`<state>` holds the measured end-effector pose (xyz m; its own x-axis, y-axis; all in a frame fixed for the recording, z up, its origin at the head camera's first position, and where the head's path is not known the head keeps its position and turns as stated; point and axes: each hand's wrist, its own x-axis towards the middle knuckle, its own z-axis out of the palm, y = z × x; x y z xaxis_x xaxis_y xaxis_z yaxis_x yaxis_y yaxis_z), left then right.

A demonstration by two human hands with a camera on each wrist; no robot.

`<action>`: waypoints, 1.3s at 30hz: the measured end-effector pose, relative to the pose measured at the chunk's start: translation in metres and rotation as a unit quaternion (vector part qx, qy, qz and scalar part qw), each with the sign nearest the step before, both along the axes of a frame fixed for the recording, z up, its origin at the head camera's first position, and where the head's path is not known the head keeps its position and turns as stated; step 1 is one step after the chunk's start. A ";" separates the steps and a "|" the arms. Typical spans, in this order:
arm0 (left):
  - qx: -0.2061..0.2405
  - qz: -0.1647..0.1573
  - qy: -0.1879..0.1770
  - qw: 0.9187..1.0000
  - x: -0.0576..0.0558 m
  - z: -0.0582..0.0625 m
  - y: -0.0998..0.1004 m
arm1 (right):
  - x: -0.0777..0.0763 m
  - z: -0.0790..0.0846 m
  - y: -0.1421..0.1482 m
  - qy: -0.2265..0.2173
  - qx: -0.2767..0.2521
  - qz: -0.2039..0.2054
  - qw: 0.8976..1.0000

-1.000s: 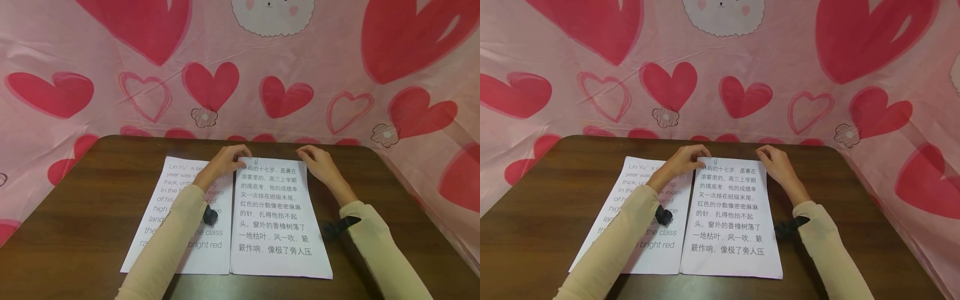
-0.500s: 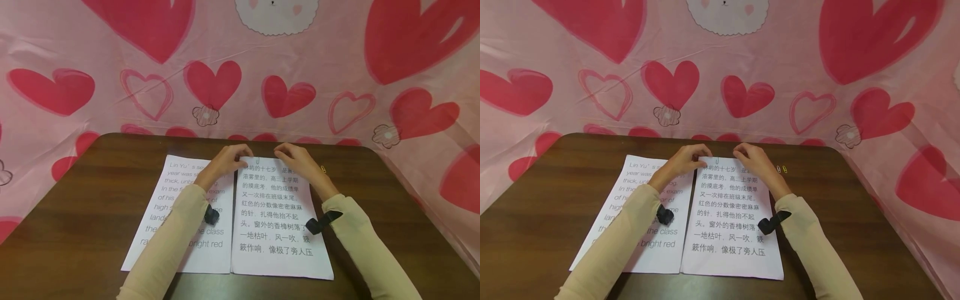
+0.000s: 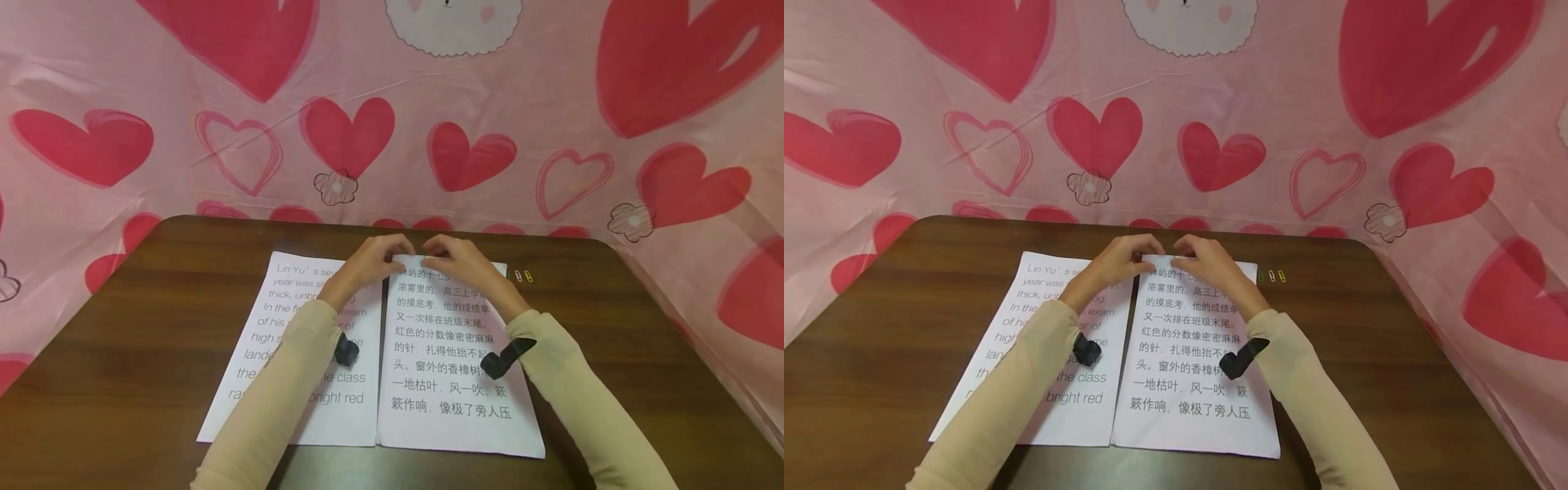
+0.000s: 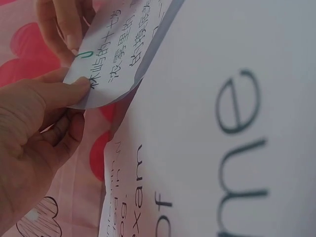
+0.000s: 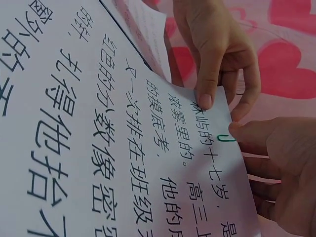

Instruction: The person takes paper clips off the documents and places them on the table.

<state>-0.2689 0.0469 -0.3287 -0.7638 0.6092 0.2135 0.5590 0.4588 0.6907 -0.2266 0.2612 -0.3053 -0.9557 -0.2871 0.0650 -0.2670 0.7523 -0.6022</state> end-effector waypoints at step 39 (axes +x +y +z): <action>-0.006 0.000 0.020 1.000 -0.001 -0.002 -0.001 | -0.004 -0.013 -0.012 0.003 0.021 -0.011 1.000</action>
